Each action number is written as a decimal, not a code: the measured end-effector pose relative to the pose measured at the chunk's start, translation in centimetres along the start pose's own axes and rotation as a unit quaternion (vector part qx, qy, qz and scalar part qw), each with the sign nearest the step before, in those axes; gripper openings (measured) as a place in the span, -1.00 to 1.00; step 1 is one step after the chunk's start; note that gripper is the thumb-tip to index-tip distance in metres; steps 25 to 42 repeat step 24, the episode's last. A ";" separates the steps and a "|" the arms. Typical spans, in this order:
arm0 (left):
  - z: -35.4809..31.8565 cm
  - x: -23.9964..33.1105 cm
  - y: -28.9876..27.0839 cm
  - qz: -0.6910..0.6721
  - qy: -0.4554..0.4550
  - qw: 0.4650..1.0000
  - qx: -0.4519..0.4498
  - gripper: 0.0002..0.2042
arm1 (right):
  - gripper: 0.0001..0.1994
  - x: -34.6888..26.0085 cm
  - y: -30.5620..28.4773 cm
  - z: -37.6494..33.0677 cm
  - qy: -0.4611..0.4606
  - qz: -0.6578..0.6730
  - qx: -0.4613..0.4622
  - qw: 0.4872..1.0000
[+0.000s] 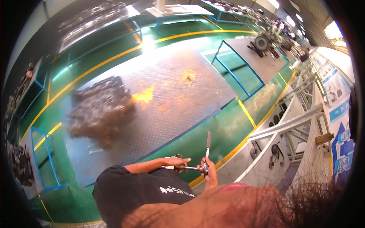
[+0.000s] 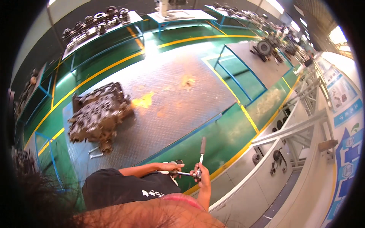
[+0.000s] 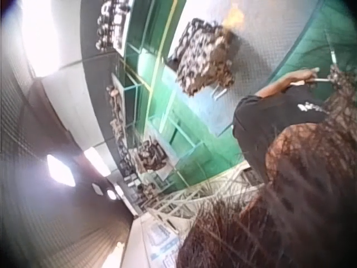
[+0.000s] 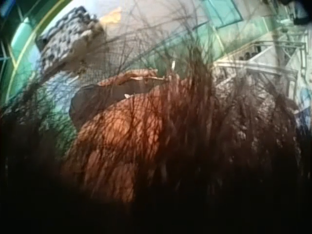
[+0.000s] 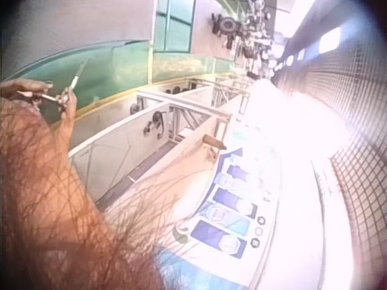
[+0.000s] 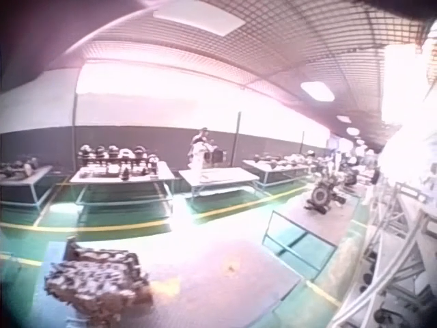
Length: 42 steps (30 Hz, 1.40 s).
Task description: The person disassembles an engine block by using a socket wrench to loosen and remove bolts. The person picks up bolts by hand and places them on the workbench, repeatedly applying the wrench to different bolt locations on the metal casing.
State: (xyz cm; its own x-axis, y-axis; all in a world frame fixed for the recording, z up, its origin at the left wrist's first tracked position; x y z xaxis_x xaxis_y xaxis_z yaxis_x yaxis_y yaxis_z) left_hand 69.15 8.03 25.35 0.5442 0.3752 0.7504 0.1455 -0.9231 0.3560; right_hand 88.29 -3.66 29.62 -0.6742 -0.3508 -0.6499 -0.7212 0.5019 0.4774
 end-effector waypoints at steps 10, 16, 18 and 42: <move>27.8 26.2 -1.9 0.157 0.070 0.984 -0.049 -0.23 | -0.36 -26.1 -14.7 6.5 -0.133 0.040 0.122 0.983; 47.2 38.4 -6.6 0.175 0.057 0.982 -0.026 -0.27 | -0.21 -37.6 -27.8 18.3 -0.229 0.337 0.179 0.895; 52.8 42.1 -8.6 0.186 0.004 0.982 -0.030 -0.25 | -0.21 -42.2 -32.2 22.9 -0.198 0.373 0.192 0.886; 59.8 53.6 -14.8 0.175 0.102 0.979 0.011 -0.26 | -0.18 -54.8 -40.6 36.0 -0.042 0.479 -0.088 0.873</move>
Point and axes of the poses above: each hand's wrist, its own z-axis towards the middle knuckle, its own y-axis out of the palm, x = y × z, the point moved 3 cm from there along z, towards the middle knuckle, and after that the axes turned 1 degree about y, right-handed, at the moved point
